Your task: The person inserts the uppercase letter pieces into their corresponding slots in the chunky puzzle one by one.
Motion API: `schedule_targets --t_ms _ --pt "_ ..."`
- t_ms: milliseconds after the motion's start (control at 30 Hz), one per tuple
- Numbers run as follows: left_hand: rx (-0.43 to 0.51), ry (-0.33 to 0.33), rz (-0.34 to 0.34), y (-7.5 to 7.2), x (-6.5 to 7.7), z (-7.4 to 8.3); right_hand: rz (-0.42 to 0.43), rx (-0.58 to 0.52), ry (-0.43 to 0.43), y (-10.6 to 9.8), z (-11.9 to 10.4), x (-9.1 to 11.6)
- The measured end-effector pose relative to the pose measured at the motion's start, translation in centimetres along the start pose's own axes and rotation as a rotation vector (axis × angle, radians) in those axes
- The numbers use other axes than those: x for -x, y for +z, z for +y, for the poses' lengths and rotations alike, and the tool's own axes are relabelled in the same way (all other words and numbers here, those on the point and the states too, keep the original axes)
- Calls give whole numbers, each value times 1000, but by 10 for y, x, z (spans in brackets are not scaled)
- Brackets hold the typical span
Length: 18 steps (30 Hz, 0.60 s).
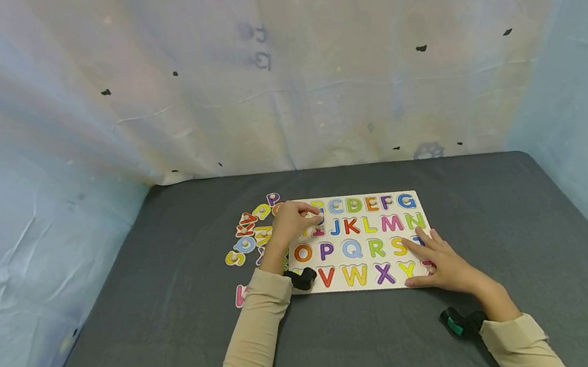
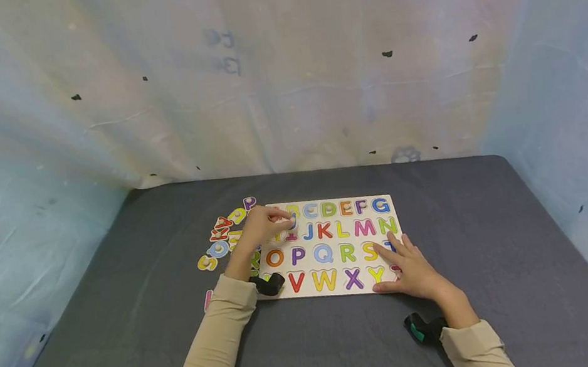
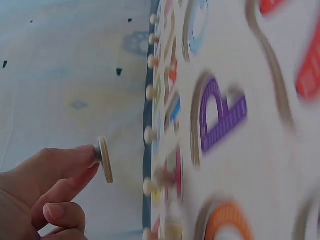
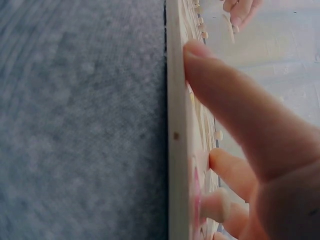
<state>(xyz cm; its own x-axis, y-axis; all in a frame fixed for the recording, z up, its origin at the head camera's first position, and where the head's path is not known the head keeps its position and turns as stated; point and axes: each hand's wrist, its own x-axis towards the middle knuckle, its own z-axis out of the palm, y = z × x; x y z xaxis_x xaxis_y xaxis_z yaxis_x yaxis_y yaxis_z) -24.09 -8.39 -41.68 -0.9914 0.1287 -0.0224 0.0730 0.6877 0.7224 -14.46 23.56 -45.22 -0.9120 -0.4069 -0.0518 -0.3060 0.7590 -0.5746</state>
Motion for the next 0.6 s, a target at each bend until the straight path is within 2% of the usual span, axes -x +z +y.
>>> schedule_targets --t_ms 333,600 --pt "40 28 -53 24 -8 10 -7 6 6 -2 -2 0" --pt "-26 -31 -69 32 -10 11 2 8 14 0 0 -1"
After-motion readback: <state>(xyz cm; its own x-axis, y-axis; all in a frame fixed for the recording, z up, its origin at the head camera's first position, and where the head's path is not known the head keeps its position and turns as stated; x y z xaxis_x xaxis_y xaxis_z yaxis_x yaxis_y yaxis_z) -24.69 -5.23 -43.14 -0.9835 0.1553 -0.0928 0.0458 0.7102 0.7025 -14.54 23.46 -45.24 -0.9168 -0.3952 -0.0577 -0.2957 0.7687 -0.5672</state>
